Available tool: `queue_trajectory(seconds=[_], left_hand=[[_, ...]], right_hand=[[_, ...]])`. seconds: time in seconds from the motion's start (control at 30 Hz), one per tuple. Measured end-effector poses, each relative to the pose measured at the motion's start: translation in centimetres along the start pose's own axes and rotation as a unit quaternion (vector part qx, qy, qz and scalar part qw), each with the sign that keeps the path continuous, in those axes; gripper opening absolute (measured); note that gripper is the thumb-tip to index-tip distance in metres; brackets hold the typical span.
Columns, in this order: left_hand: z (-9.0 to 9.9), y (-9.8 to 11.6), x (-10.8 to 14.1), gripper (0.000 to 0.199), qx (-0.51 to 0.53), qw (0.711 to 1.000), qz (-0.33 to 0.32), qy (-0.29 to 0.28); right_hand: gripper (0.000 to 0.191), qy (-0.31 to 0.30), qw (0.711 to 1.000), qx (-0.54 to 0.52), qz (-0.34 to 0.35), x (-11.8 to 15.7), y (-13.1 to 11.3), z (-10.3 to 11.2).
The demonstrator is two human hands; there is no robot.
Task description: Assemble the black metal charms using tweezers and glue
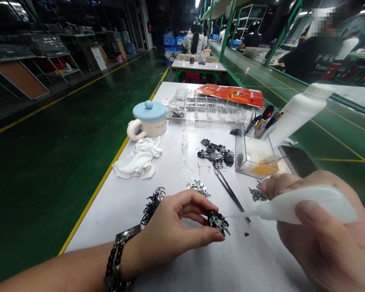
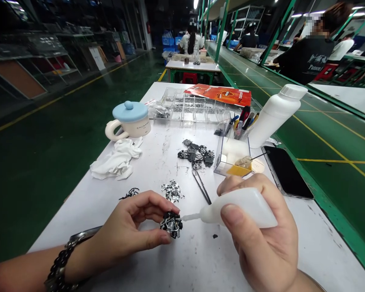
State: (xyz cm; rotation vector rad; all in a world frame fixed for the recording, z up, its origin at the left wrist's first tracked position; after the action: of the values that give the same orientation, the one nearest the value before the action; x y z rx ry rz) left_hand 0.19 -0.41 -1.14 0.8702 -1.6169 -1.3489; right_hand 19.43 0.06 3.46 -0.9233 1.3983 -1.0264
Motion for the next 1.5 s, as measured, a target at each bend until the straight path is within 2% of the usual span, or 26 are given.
queue_trajectory(seconds=[0.13,0.27,0.47,0.67,0.87,1.0,1.23,1.4,1.5], left_hand=[[-0.02,-0.03,-0.09,0.036,-0.001,1.000,-0.017,-0.006],[-0.02,-0.01,-0.09,0.035,-0.007,1.000,-0.012,-0.001],[-0.10,0.00,-0.10,0.035,-0.006,1.000,-0.003,-0.003],[-0.04,-0.01,-0.13,0.035,-0.011,1.000,-0.009,-0.001],[-0.01,-0.01,-0.07,0.034,-0.009,1.000,-0.017,-0.001],[-0.05,0.05,-0.10,0.034,-0.009,1.000,-0.018,-0.003],[0.02,0.00,-0.11,0.035,-0.018,1.000,-0.020,-0.001],[0.02,-0.01,-0.09,0.035,-0.018,0.999,-0.027,-0.003],[-0.09,0.05,-0.08,0.035,-0.016,1.000,-0.027,-0.003]], right_hand=[[0.017,0.000,0.999,0.035,-0.003,0.29,0.12,0.29],[0.013,-0.017,0.999,0.030,-0.002,0.62,0.39,0.53],[0.015,-0.004,0.999,0.037,0.003,0.50,0.33,0.48],[0.011,-0.029,0.999,0.017,0.005,0.47,0.69,0.24],[0.016,-0.003,0.999,0.043,0.006,0.54,0.28,0.37],[0.016,-0.011,0.999,0.043,-0.002,0.52,0.25,0.26],[0.021,0.029,0.999,-0.013,-0.016,0.31,0.33,0.47],[0.023,-0.012,0.999,-0.021,-0.029,0.41,0.69,0.25],[0.022,-0.013,0.999,-0.019,-0.026,0.51,0.81,0.16]])
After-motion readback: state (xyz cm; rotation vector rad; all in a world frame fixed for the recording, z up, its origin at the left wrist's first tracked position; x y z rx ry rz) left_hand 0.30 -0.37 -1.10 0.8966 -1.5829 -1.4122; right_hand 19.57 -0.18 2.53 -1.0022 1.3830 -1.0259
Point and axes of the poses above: each hand's wrist, its own x-axis away from the middle knuckle, its own z-axis out of the back of the hand, y = z × x, the point moved 3 cm from there along -x, towards the middle knuckle, and after that the axes turned 2 degrees about -z, right-handed, at the moved point
